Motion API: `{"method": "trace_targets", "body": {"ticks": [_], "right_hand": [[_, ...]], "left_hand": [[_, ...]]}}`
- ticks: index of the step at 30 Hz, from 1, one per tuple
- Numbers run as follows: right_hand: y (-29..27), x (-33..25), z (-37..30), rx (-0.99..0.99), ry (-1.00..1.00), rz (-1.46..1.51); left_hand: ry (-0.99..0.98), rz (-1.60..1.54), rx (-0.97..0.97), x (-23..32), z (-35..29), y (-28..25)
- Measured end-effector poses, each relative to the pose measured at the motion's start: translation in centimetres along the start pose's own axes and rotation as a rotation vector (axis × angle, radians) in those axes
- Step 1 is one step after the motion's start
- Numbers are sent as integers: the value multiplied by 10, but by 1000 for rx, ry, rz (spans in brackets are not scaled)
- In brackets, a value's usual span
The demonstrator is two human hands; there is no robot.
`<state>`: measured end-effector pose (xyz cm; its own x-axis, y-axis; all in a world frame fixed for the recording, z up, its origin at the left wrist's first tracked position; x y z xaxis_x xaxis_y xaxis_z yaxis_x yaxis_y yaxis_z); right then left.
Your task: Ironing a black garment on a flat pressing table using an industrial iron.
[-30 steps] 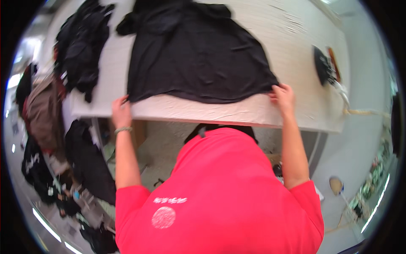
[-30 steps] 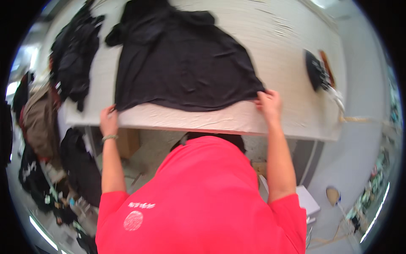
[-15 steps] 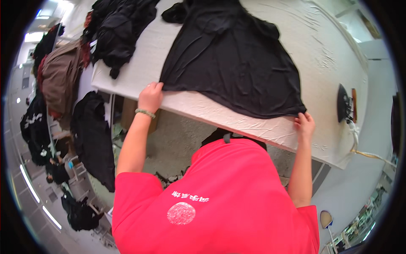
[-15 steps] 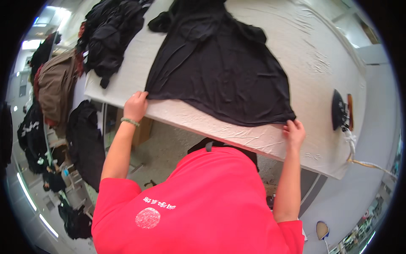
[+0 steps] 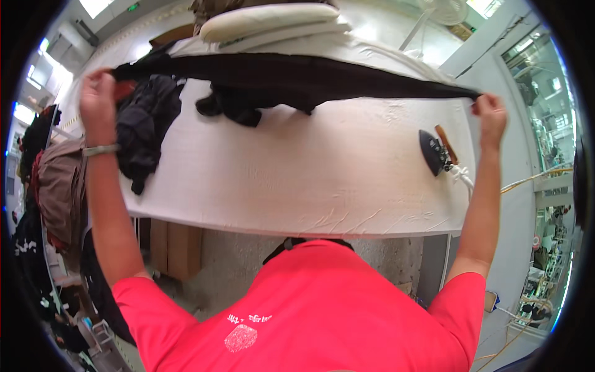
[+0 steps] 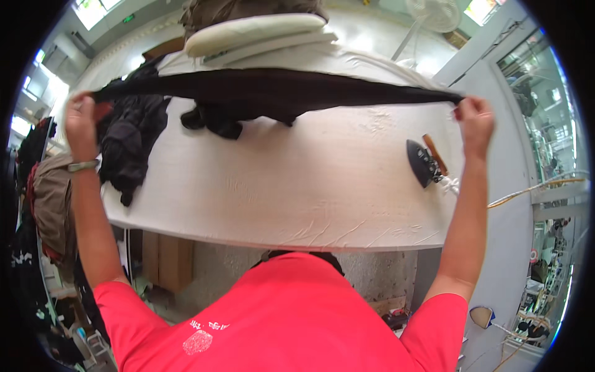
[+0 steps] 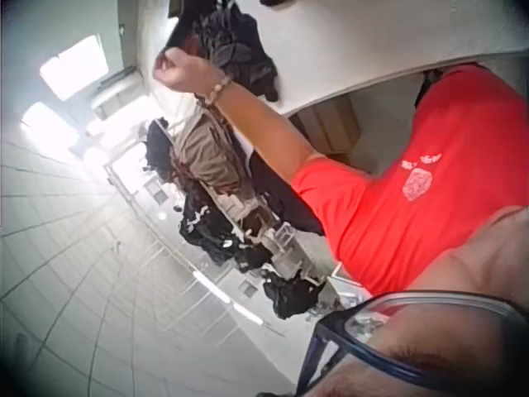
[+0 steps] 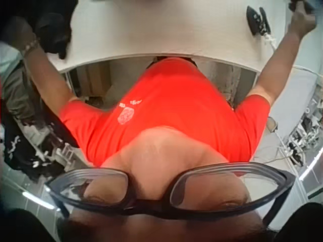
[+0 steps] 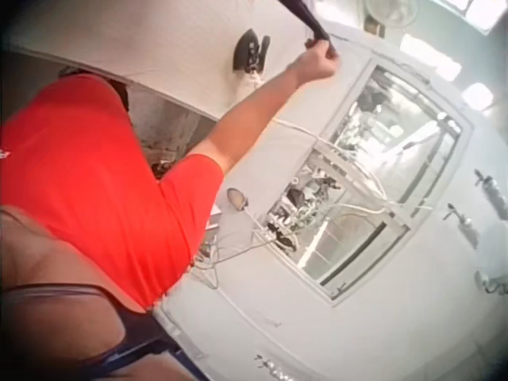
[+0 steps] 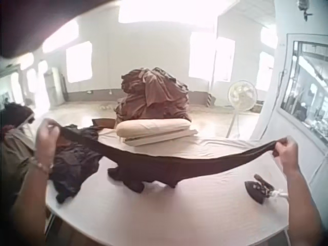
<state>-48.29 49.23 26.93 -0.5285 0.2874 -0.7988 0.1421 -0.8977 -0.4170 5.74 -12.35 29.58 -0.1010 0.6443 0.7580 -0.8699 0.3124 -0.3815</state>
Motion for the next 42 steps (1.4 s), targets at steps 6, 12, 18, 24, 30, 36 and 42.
{"method": "trace_targets", "body": {"ticks": [6, 12, 18, 24, 30, 36, 42], "right_hand": [[-131, -134, 33, 132, -180, 95], [-174, -160, 5, 181, -99, 23], [-170, -139, -22, 107, 36, 182], [-170, -127, -35, 92, 106, 340], [-182, -108, -36, 56, 109, 434], [-176, -86, -40, -32, 126, 518], [-170, -95, -47, -101, 75, 602]], "left_hand": [[173, -260, 8, 126, 48, -28], [89, -240, -144, 123, 59, 0], [-23, -381, -396, 101, 62, 27], [-34, -471, -293, 115, 41, 40], [-97, -487, -377, 114, 36, 33], [-205, -672, -393, 91, 27, 33], [-91, -521, -483, 86, 20, 43]]}}
Point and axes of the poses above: each hand's wrist, its own z-axis towards the middle knuckle, its own y-axis out of the palm, x = y × z, the point moved 7 cm from there along z, towards the middle knuckle, and after that the axes turned 8 degrees about -x, right-handed, at the moved point
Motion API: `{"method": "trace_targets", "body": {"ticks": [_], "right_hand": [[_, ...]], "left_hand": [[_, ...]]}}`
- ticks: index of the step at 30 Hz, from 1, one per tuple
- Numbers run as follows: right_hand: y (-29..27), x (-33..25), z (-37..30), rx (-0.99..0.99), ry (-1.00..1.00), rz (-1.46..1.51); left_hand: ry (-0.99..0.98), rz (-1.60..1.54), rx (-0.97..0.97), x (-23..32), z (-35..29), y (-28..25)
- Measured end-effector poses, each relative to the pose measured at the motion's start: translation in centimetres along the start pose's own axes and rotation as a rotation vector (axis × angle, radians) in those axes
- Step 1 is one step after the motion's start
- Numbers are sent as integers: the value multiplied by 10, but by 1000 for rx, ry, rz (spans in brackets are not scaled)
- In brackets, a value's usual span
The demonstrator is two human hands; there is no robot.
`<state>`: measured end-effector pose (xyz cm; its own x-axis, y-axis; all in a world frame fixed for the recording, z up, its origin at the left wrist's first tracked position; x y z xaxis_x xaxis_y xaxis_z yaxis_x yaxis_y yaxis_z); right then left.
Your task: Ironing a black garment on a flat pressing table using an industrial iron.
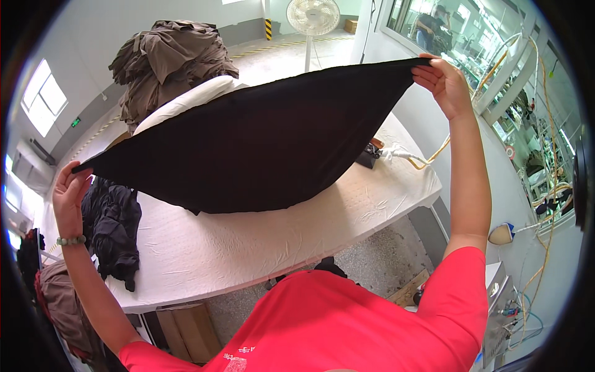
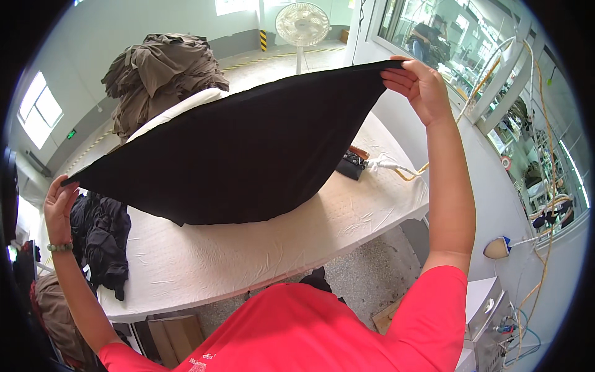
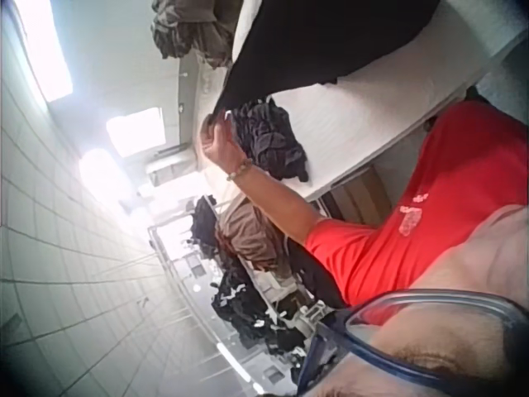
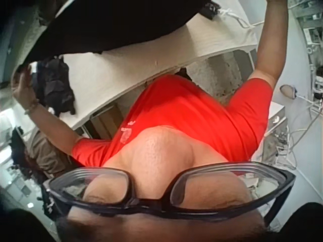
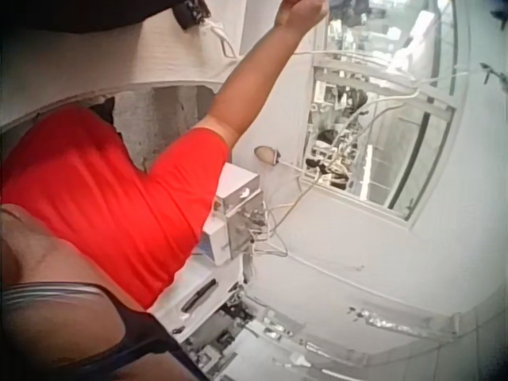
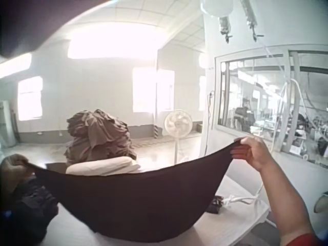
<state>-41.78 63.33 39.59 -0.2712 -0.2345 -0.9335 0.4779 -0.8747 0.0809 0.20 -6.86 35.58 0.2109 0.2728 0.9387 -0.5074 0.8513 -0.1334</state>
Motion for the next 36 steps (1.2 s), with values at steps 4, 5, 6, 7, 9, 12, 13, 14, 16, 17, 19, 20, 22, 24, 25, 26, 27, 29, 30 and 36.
{"method": "trace_targets", "body": {"ticks": [4, 5, 6, 7, 9, 12, 13, 14, 16, 17, 19, 20, 22, 24, 25, 26, 27, 29, 30, 36], "right_hand": [[14, -7, -5, -143, -120, -48], [11, -4, -5, -80, -85, -48], [12, -3, -5, -78, -88, -75], [12, -4, -4, -77, -90, -99], [12, -10, -2, -96, -87, -104], [-7, -41, 1, -11, -169, -155], [-19, -56, 0, 67, -234, -159], [-34, -73, -3, 152, -336, -116], [-61, -92, -14, 314, -399, -70], [-60, -94, -14, 174, -328, -118], [-61, -94, -28, 31, -243, -155], [-73, -98, -42, 131, -249, -195], [-88, -119, -67, 225, -301, -236], [-104, -142, -86, 233, -345, -231], [-110, -159, -93, 185, -437, -200], [-120, -167, -93, 222, -549, -190], [-122, -168, -87, 138, -535, -166], [-124, -137, -58, 93, -419, -83], [-118, -114, -40, 70, -360, -40], [6, 141, 126, -266, 386, -239]], "left_hand": [[13, 264, 44, -7, 8, -13], [5, 317, 77, -9, 11, -19], [-2, 370, 110, -9, 13, -25], [-5, 374, 115, -10, 15, -30], [44, 451, 134, 0, 18, -37], [122, 525, 180, 26, 18, -42], [184, 549, 199, 38, 17, -38], [270, 586, 233, 53, 14, -33], [287, 506, 300, 69, 7, -22], [337, 439, 372, 78, 0, -17], [376, 385, 441, 90, -15, -5], [365, 142, 384, 88, -21, -3], [367, -346, 188, 83, -30, -1], [391, -355, 252, 87, -40, -31], [419, -353, 228, 92, -41, -46], [463, -333, 289, 93, -40, -67], [454, -350, 203, 91, -30, -76], [410, -16, 290, 81, -12, -90], [385, 153, 332, 73, 1, -86], [-298, 69, 42, -88, 130, 49]]}}
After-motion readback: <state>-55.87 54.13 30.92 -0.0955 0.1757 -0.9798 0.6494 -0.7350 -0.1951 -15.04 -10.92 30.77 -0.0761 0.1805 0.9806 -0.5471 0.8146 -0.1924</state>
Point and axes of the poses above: each hand's wrist, its own z-axis towards the middle knuckle, its own y-axis out of the palm, x = y × z, the point moved 7 cm from there along z, towards the middle knuckle, and after that the axes turned 8 degrees about -x, right-handed, at the moved point
